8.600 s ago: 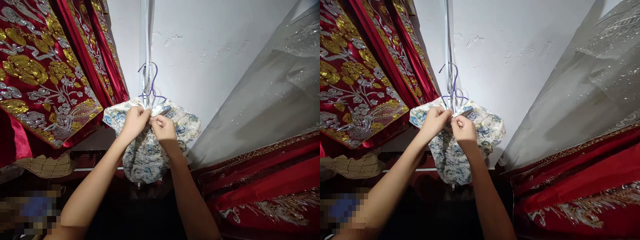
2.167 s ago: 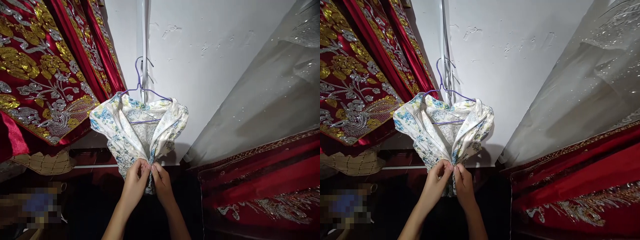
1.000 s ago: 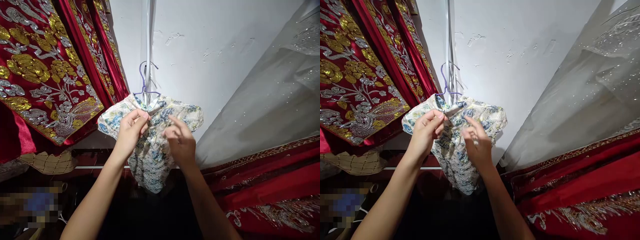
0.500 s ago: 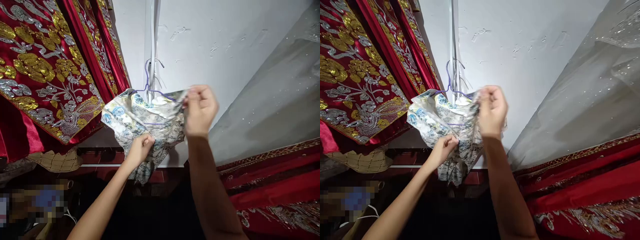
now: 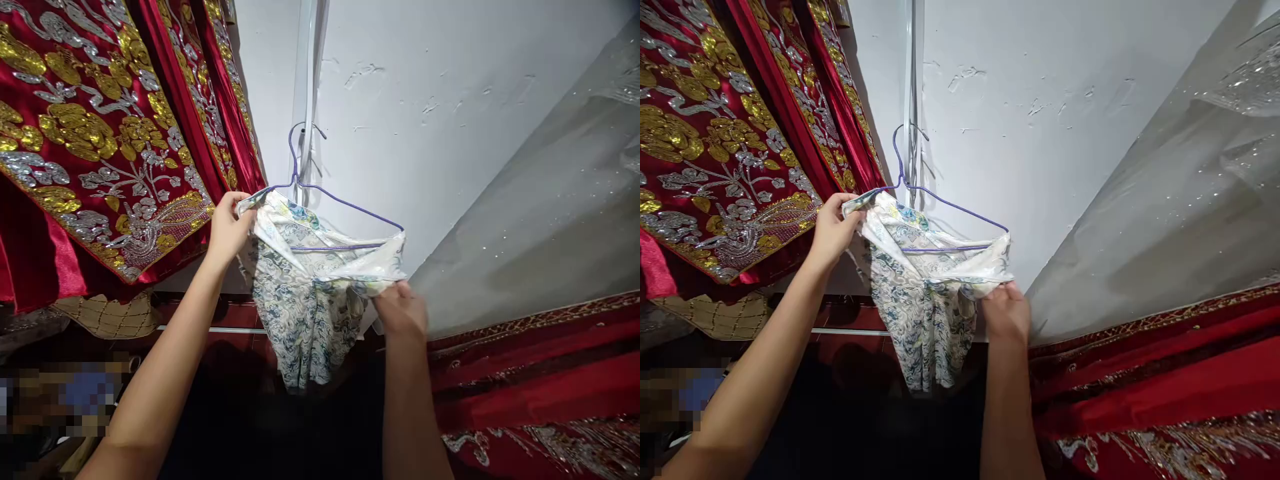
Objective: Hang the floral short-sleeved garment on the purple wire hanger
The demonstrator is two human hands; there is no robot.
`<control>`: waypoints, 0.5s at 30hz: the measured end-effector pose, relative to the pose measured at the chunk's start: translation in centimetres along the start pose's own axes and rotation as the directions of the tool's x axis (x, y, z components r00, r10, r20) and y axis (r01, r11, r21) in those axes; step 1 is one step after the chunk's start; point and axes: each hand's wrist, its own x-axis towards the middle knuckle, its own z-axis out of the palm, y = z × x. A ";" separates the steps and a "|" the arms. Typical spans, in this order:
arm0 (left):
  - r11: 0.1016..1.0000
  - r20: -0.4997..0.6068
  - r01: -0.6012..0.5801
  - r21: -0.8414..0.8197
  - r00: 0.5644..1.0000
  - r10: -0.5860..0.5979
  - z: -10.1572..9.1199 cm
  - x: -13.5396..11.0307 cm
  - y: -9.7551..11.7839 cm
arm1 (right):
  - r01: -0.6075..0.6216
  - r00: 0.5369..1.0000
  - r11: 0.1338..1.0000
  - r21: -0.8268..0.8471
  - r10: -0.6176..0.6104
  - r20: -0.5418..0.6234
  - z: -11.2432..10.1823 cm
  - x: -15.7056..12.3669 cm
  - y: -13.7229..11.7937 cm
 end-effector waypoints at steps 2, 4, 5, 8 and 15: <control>0.991 0.000 0.067 -0.119 0.998 -0.068 -1.2 -1.0 0.9 | -0.105 0.994 0.990 0.096 0.103 0.022 1.8 -0.5 2.1; 0.951 0.026 0.204 -0.233 0.979 -0.203 -2.6 -2.2 2.0 | -0.196 0.981 0.968 0.157 0.193 0.038 3.9 -1.0 3.4; 0.916 0.040 0.277 -0.291 0.960 -0.278 -3.3 -2.8 2.3 | -0.248 0.969 0.952 0.181 0.239 0.067 5.0 -1.3 3.8; 0.781 -0.020 0.404 -0.476 0.883 -0.469 -5.6 -4.8 2.2 | -0.400 0.911 0.897 0.187 0.367 0.187 7.6 -2.8 3.8; 0.579 -0.219 0.355 -0.734 0.683 -0.697 -5.1 -14.0 1.2 | -0.261 0.839 0.940 -0.218 0.332 0.430 9.9 -7.7 4.1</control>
